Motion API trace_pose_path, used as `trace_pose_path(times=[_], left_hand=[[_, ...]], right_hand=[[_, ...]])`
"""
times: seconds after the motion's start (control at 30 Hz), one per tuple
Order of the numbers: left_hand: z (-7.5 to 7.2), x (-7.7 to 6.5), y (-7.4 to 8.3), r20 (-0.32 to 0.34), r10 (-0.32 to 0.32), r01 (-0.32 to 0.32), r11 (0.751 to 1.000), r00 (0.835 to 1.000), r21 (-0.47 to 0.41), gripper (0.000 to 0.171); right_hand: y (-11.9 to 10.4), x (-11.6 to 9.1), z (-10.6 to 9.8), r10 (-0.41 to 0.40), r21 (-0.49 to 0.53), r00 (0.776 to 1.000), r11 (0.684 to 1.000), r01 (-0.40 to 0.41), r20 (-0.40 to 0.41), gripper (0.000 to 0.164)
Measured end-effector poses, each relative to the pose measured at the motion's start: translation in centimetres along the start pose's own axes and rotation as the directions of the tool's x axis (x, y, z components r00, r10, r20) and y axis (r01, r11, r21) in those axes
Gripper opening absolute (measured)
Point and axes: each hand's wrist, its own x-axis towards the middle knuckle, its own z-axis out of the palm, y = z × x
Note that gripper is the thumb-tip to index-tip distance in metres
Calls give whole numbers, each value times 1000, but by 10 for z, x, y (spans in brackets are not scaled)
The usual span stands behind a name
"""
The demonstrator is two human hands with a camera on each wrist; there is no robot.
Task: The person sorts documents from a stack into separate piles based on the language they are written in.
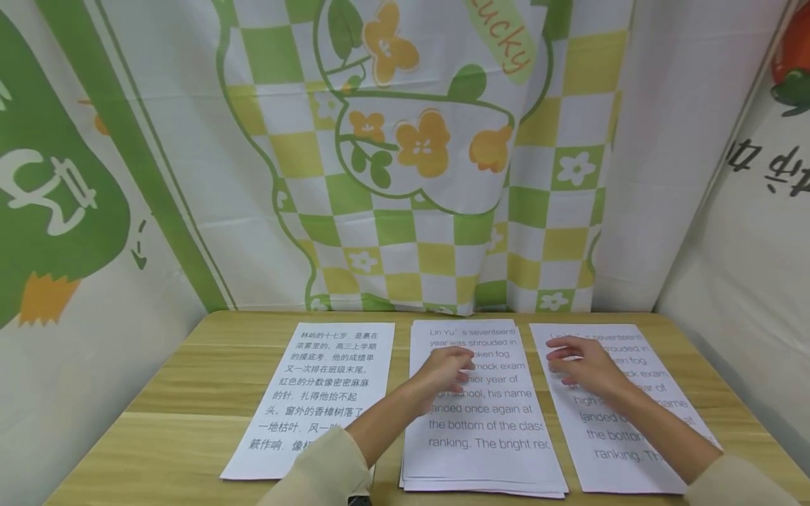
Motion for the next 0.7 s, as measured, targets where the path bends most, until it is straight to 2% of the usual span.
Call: trace_pose_path(times=[0.33, 0.5, 0.7], left_hand=[[-22, -1, -4, -26, -5, 4, 1000, 1000, -15, 43], [-34, -2, -3, -63, -20, 17, 999, 998, -48, 46], [-48, -5, -6, -94, -26, 23, 999, 995, -41, 48]], right_hand=[[-5, 3, 8, 9, 101, 998, 995, -15, 57, 50], [-8, 5, 10, 59, 155, 996, 985, -70, 74, 50], [-9, 7, 12, 100, 213, 989, 969, -123, 112, 51]])
